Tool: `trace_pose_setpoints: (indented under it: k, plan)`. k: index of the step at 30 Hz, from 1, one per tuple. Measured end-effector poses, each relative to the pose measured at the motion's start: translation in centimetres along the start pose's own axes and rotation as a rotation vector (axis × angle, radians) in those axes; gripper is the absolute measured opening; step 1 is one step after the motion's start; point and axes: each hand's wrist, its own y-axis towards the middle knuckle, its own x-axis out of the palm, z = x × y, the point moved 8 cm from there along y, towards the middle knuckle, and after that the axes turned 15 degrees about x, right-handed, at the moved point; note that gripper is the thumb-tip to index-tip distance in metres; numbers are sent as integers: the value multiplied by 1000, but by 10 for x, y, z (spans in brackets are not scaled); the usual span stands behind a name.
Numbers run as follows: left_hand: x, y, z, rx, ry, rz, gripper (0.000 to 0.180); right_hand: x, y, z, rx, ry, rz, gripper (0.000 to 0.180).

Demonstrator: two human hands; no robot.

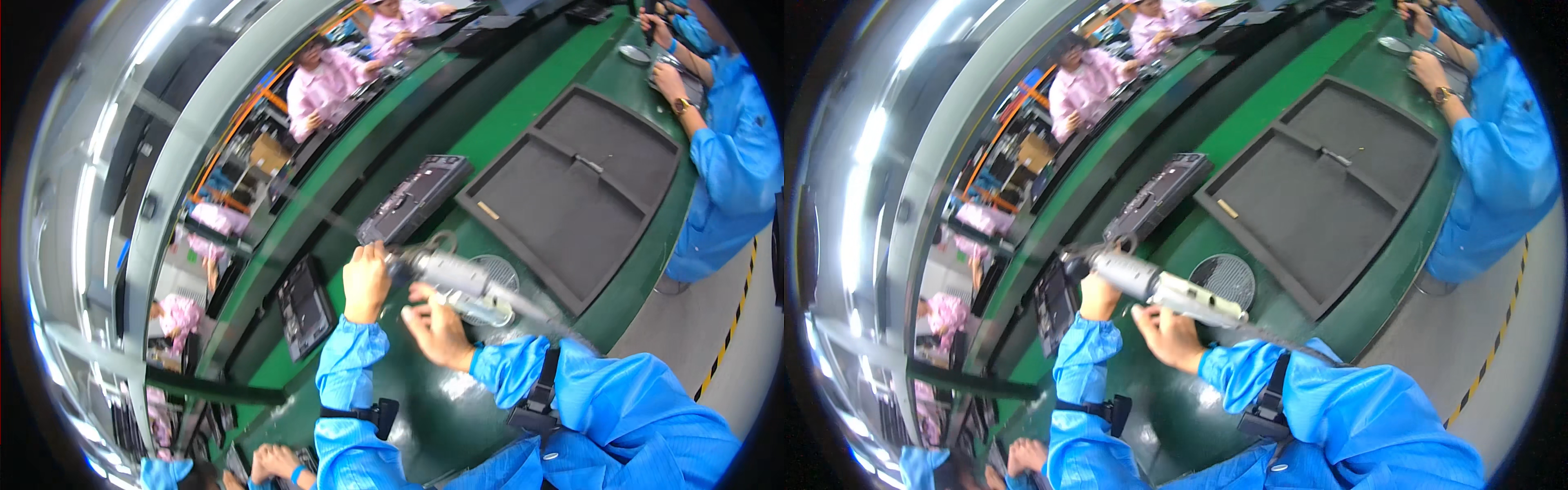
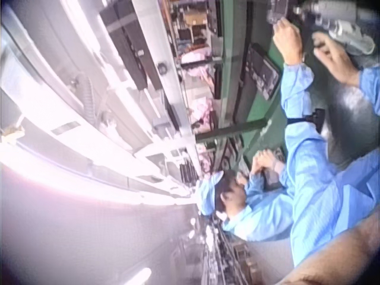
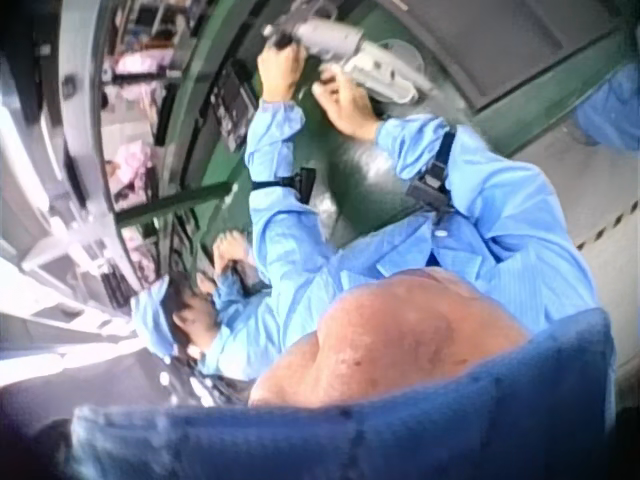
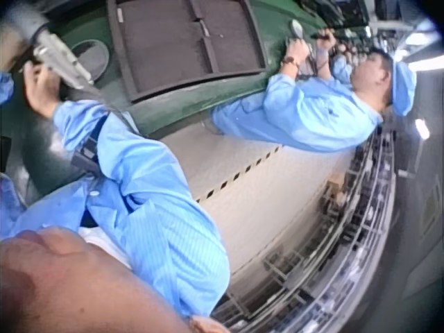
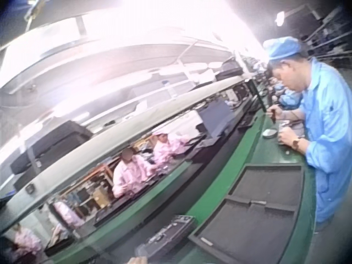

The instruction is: The person assembles an electronic tablet by placing a circuit board, a battery, and a ribbon cable into a tablet case, then securing them with screws. The assembly is performed using a powered screwdriver and tweezers.

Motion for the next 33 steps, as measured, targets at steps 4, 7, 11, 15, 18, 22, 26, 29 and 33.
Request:
trace_pose_setpoints:
  k: [4, 7, 11, 15, 18, 22, 26, 29, 33]
  plan:
    - [-81, -5, 69, -83, 113, -15, 25, -20, 31, 38, 214, 157, 22, 85]
    - [-114, -40, 98, -193, 118, -49, 29, -7, 23, 10, 208, 409, -149, 85]
    - [-120, -71, 147, -288, 65, -47, 26, -5, 21, -4, -53, 481, -111, 75]
    - [-140, -101, 155, -374, -210, 215, 25, 3, 18, -2, 61, 407, -351, 58]
    - [-154, -157, 116, -585, -4, 343, 12, 15, 16, 14, 316, 324, -524, 50]
    - [-129, -211, 85, -868, -18, 243, 18, 22, 16, 16, 309, -93, -560, 45]
    - [-106, -221, 82, -939, -202, 319, 17, 8, -21, -49, -714, -885, -2, 22]
    - [-113, -218, 84, -912, -198, 322, 15, 40, -36, -55, -720, -750, -340, 16]
    - [-116, -209, 90, -863, -210, 365, 11, 74, -32, -30, -598, -1021, -382, 23]
